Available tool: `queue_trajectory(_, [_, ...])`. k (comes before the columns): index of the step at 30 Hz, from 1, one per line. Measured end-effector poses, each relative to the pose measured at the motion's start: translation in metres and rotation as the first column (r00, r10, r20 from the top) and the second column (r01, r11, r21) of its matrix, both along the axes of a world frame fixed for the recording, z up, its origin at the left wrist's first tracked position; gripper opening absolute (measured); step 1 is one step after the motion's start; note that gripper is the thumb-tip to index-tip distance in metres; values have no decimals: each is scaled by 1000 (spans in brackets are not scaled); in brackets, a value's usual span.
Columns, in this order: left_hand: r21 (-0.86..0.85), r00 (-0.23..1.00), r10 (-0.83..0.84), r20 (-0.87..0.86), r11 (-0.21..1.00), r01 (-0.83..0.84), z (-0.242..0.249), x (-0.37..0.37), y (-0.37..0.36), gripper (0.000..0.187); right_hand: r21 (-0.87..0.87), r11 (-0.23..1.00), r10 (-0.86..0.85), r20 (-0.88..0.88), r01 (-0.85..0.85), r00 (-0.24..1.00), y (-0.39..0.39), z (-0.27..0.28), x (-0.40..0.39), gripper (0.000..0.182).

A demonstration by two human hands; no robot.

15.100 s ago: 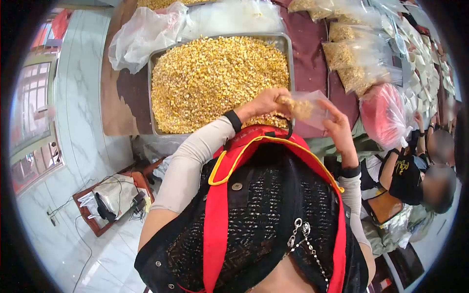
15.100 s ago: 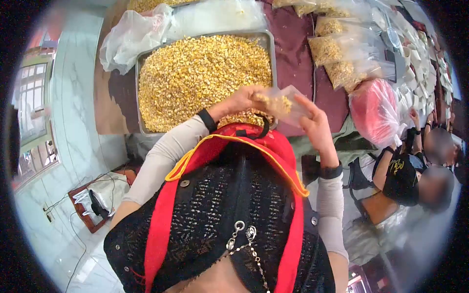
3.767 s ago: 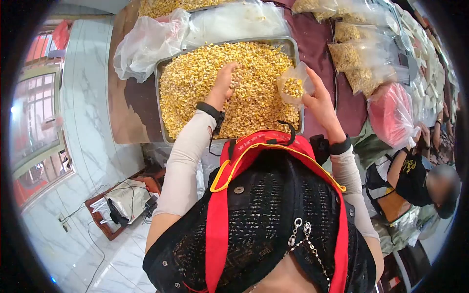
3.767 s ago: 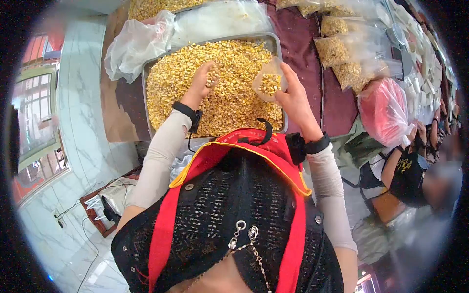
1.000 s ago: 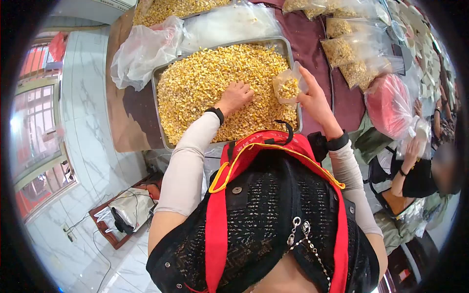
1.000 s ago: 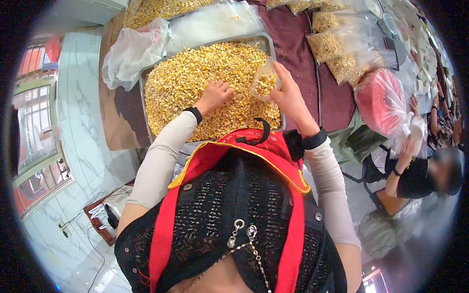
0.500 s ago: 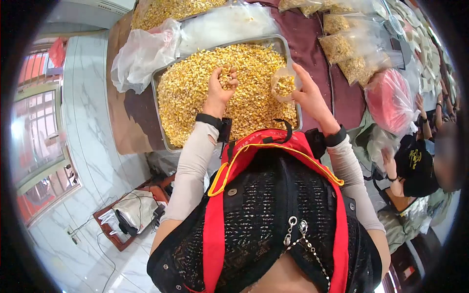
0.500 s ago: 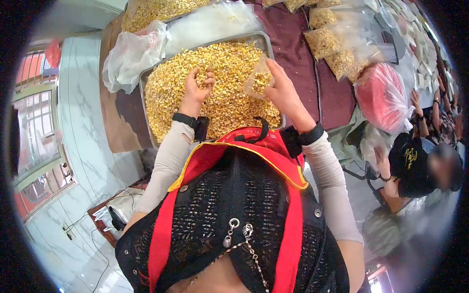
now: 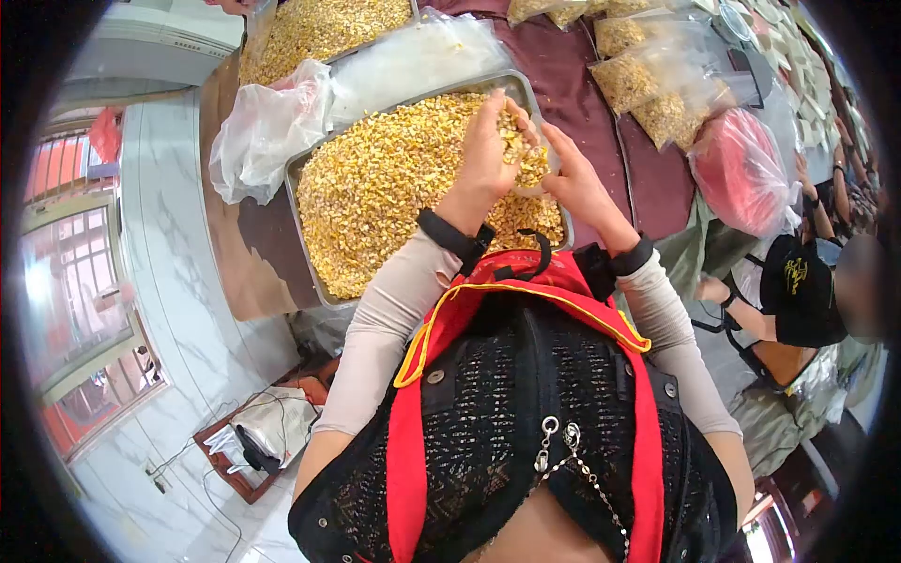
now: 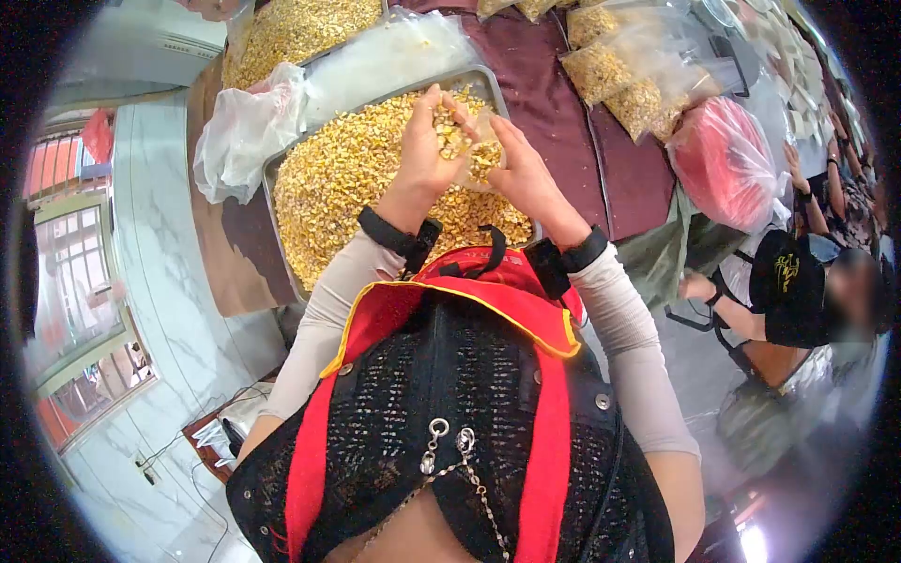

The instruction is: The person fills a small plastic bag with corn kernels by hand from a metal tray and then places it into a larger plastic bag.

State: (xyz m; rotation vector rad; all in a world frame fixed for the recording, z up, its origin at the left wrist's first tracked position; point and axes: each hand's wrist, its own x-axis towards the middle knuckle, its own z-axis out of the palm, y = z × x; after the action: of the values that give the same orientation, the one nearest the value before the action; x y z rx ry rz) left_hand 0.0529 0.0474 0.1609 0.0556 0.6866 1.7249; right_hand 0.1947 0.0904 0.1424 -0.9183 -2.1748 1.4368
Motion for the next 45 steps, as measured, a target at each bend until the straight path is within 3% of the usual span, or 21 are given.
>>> queue_trajectory(2, [50,970,61,-236,997,-51,-1,9,5,25,-40,999,-2,-11,1,1000,0,1,1,68])
queue_trajectory(3, [50,970,61,-236,997,-50,1,12,5,25,-41,999,-2,-11,2,1000,-1,1,2,68])
queue_trajectory(5, [65,838,94,-538,995,-70,6,16,5,24,0,1000,0,2,0,1000,0,1,3,68])
queue_trajectory(8, [107,800,109,-590,993,-57,0,17,8,24,-40,999,3,-30,-5,1000,1,-3,3,68])
queue_trajectory(15, [96,876,112,-470,992,-76,-2,8,12,23,1,1000,8,2,-8,1000,2,-4,4,71])
queue_trajectory(18, [9,967,142,-212,990,-144,-6,-17,14,23,-16,1000,-3,41,4,999,2,-3,5,71])
queue_trajectory(21, [-95,975,127,-183,985,-146,-42,-52,7,21,103,995,15,20,-17,1000,4,-11,7,71])
queue_trajectory(22, [-97,974,132,-184,984,-151,-57,-65,2,21,11,1000,9,-11,-9,1000,3,-7,7,69])
queue_trajectory(23, [-230,948,68,-311,962,-144,-75,-77,-2,21,-81,997,0,-40,-3,999,4,-6,6,67])
queue_trajectory(24, [-359,907,-14,-421,921,-152,-93,-88,-5,21,-103,995,3,-23,-5,1000,5,-10,7,67])
queue_trajectory(25, [-358,908,-10,-420,920,-156,-114,-100,-7,21,-103,995,7,-22,-10,1000,6,-9,5,67])
queue_trajectory(27, [-529,468,-374,-801,808,-260,-140,-115,-10,23,-91,996,2,-15,-4,1000,5,-5,5,65])
queue_trajectory(28, [-373,-55,-428,-902,838,-398,-145,-117,-12,17,-90,996,5,-12,-6,1000,5,-5,6,65])
queue_trajectory(29, [-374,-51,-427,-903,838,-399,-150,-118,-15,17,-90,996,1,-3,-2,1000,6,-4,6,65])
queue_trajectory(31, [-303,-549,-455,-701,887,-347,-170,-119,-22,16,-87,996,-1,7,1,1000,6,-2,8,65])
queue_trajectory(32, [-303,-547,-454,-703,887,-348,-181,-116,-24,16,-88,996,-4,7,5,1000,5,0,8,65])
queue_trajectory(34, [-219,-808,-269,-525,960,-177,-197,-103,-26,16,-90,996,-6,8,7,1000,6,0,8,64])
queue_trajectory(38, [-281,-841,-266,-471,949,-143,-161,-60,-47,12,-103,995,-6,30,9,1000,6,-1,6,65])
queue_trajectory(40, [-324,-875,-139,-463,946,21,-168,-61,-57,18,-106,994,1,34,3,999,7,0,3,65])
queue_trajectory(43, [-434,-814,-176,-554,895,102,-172,-70,-64,15,-145,989,3,36,2,999,8,1,3,65])
queue_trajectory(45, [-513,-783,-293,-549,857,39,-156,-70,-60,11,-132,991,14,32,-9,999,8,-1,3,65])
